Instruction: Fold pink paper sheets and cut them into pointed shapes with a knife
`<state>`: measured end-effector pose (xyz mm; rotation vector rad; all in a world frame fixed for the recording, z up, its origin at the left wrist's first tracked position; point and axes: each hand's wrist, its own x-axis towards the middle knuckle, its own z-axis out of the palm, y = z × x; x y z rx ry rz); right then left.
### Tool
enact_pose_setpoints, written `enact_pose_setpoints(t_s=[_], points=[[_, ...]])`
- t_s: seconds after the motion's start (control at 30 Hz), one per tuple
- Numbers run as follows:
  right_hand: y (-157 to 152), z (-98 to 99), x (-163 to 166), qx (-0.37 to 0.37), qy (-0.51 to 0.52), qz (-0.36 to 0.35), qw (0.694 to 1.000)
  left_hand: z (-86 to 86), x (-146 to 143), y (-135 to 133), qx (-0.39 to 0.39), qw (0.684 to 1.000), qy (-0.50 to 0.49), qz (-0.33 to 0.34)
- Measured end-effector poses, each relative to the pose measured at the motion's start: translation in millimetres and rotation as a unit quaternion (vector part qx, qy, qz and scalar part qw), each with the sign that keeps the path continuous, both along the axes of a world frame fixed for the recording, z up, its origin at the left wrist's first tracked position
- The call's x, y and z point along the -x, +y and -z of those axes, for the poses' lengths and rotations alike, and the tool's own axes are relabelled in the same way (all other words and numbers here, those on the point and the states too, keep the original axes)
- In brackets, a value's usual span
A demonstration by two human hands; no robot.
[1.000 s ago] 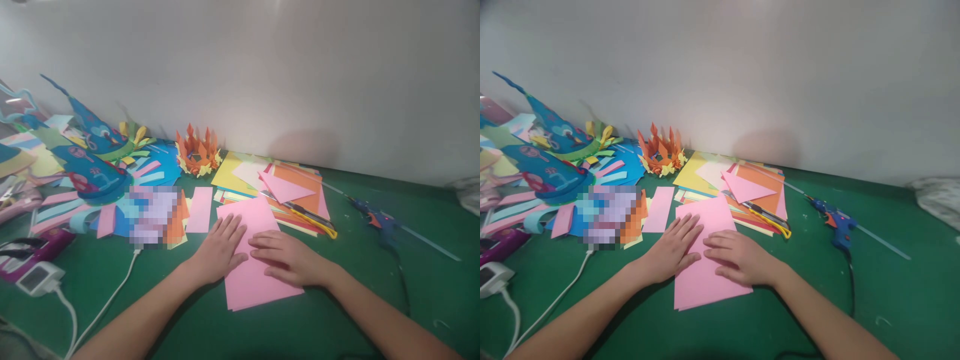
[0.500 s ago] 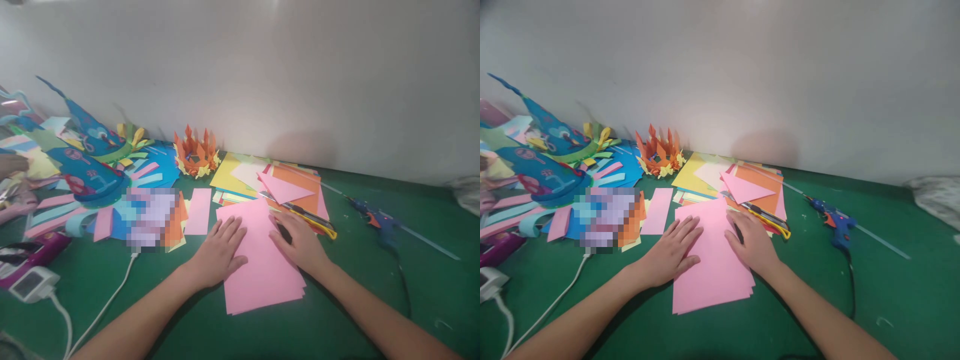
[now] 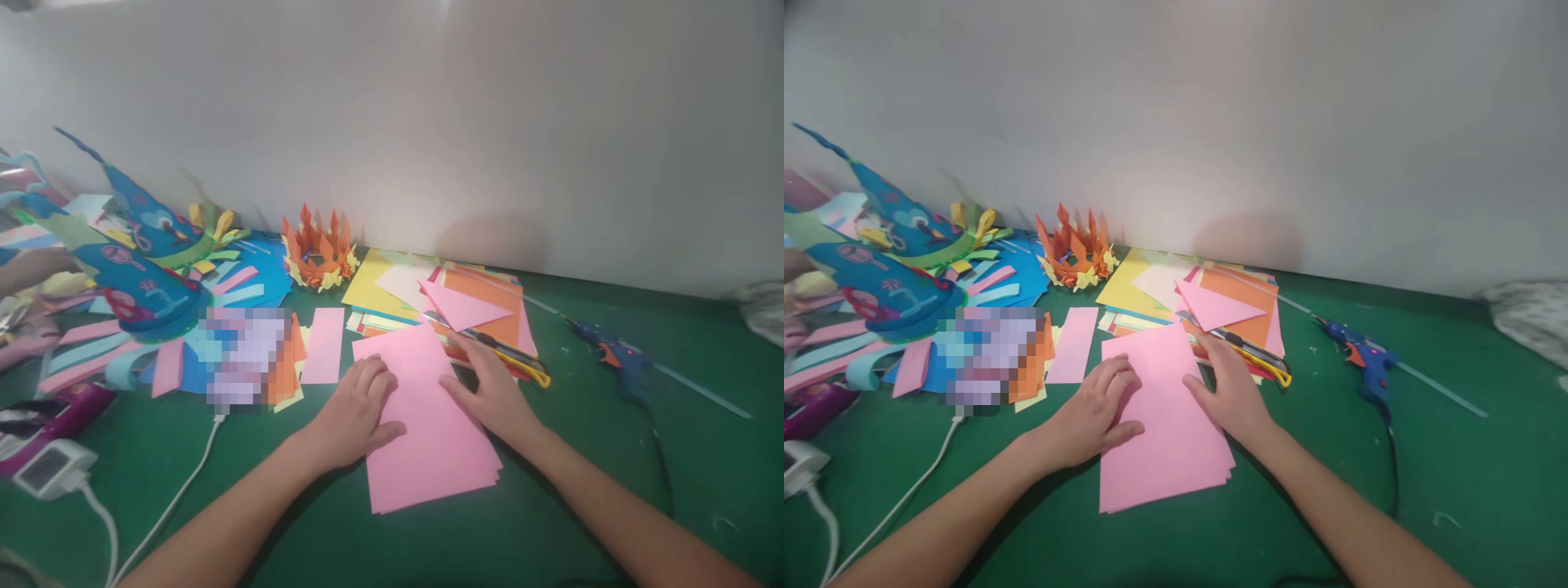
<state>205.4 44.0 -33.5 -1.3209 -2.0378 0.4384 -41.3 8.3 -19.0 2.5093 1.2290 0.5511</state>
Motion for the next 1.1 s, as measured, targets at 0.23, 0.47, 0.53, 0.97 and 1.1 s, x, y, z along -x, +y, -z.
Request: enact_pose_setpoints(t_s=[0.23,0.47,0.53,0.97,1.1], points=[[-3.5,-0.7,2.6,0.031,0.030,-0.034,0.998,0.2,-0.2,0.9,-0.005,1.000,0.016,0.012],[-5.9,-3.0,4.6,0.038,0.070,-0.010,0.997,0.8,0.3,1.1,-0.006,0.999,0.032,0.018],[-5.5,-2.4,4.1,0.030,0.066,0.001,0.997,1.1,0.4,1.2,-0.007,0.999,0.034,0.018],[1.5,9.7,-0.3,-0.039,-0.189,-0.053,0.980,2.7,0.1,0.8,-0.011,0.997,0.066,0.033],[2.2,10.6,0.0,-0.046,-0.227,-0.058,0.971,3.3,0.0,0.4,-0.015,0.998,0.060,0.033]])
